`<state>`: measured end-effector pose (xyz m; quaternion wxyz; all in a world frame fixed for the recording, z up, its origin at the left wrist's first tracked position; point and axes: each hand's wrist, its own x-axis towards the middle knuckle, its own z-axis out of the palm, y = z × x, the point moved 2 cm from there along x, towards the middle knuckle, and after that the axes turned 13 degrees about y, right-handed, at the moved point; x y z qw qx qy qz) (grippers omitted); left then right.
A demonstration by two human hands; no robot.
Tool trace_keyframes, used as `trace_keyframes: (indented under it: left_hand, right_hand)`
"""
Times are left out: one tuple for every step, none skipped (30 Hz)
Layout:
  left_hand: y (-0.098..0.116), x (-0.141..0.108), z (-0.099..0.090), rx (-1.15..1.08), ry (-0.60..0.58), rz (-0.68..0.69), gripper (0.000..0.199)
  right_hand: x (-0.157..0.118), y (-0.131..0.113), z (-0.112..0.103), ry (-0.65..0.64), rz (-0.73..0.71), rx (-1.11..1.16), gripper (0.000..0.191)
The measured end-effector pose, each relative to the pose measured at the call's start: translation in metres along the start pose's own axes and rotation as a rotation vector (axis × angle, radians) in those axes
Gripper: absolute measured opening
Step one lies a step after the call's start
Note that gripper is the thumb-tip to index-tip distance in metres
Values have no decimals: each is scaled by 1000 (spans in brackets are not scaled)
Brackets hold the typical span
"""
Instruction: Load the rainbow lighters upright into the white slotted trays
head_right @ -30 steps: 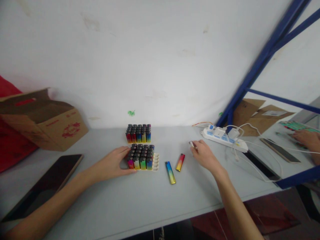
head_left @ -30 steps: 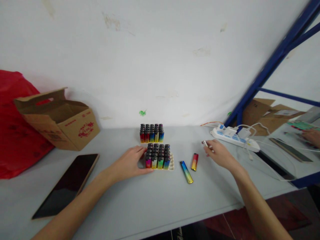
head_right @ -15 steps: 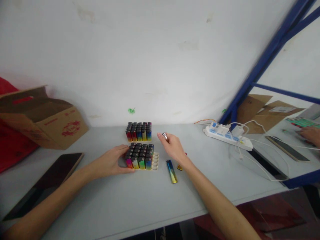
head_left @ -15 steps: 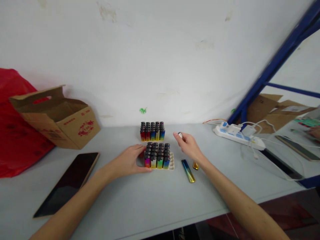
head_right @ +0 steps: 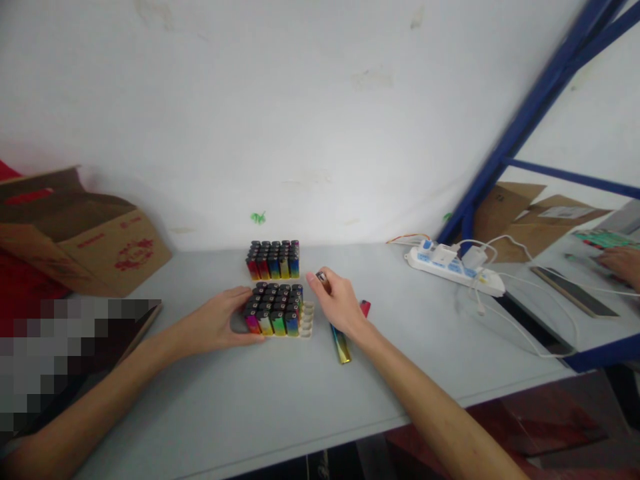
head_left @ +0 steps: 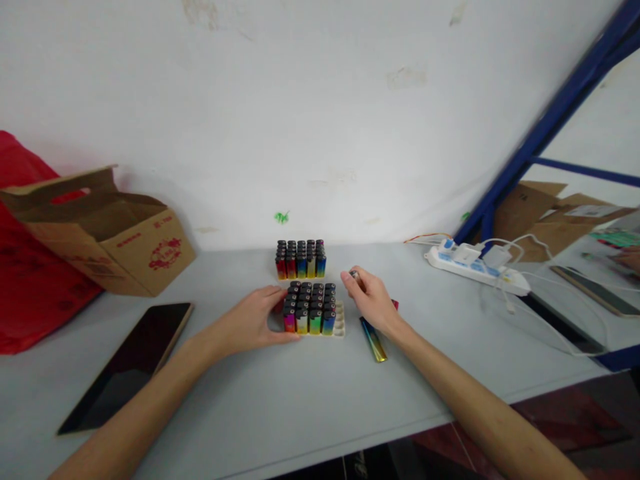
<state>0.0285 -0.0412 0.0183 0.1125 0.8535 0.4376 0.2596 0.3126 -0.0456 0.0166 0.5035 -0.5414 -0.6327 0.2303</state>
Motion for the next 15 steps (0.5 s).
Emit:
trace_keyframes:
  left_hand:
    - [0,0,0,-7,1,2,60]
    - [0,0,0,-15,2,3,60]
    - [1,0,0,-22,3,1,60]
    - [1,0,-1,-26,3,-4,59]
    - [1,0,-1,-27,0,-10,59]
    - [1,0,-1,-26,-4,-16,59]
    - [1,0,-1,-23,-10,-21,60]
    - [0,0,0,-18,-14,-24,62]
    - [0,0,0,-16,-20,-25,62]
    - [0,0,0,-14,-23,-24,62]
    - [1,-1,-1,-14,-23,-23,60]
    - [1,-1,-1,-12,-21,-23,58]
    - [1,-1,-1,-9,-19,-23,56]
    - [2,-1,-2,-5,-18,-23,54]
    - [2,-1,-2,-2,-18,-23,53]
  right_hand:
    - [0,-1,0,-32,3,27,48]
    - [0,-2,-1,-66,-3,57,47]
    - [0,-3,-1,-90,-25,76,46]
    - [1,-5,-2,-100,-66,73,46]
    - [1,-6,-3,-93,-120,44,47]
    - [2,-7,-5,-78,-178,-5,49]
    - [3,-8,-6,-68,-226,-65,51]
    - [3,-8,-6,-72,-254,-121,52]
    - [3,-7,-6,-90,-261,-165,53]
    - [4,-5,-6,-116,-255,-194,54]
    - [4,-4,-6,-141,-248,-211,55]
    - [5,-3,-6,-160,-246,-223,55]
    - [5,-2,-6,-175,-250,-232,55]
    - [6,-1,-7,-193,-260,-239,55]
    - [6,-1,-8,-217,-271,-242,54]
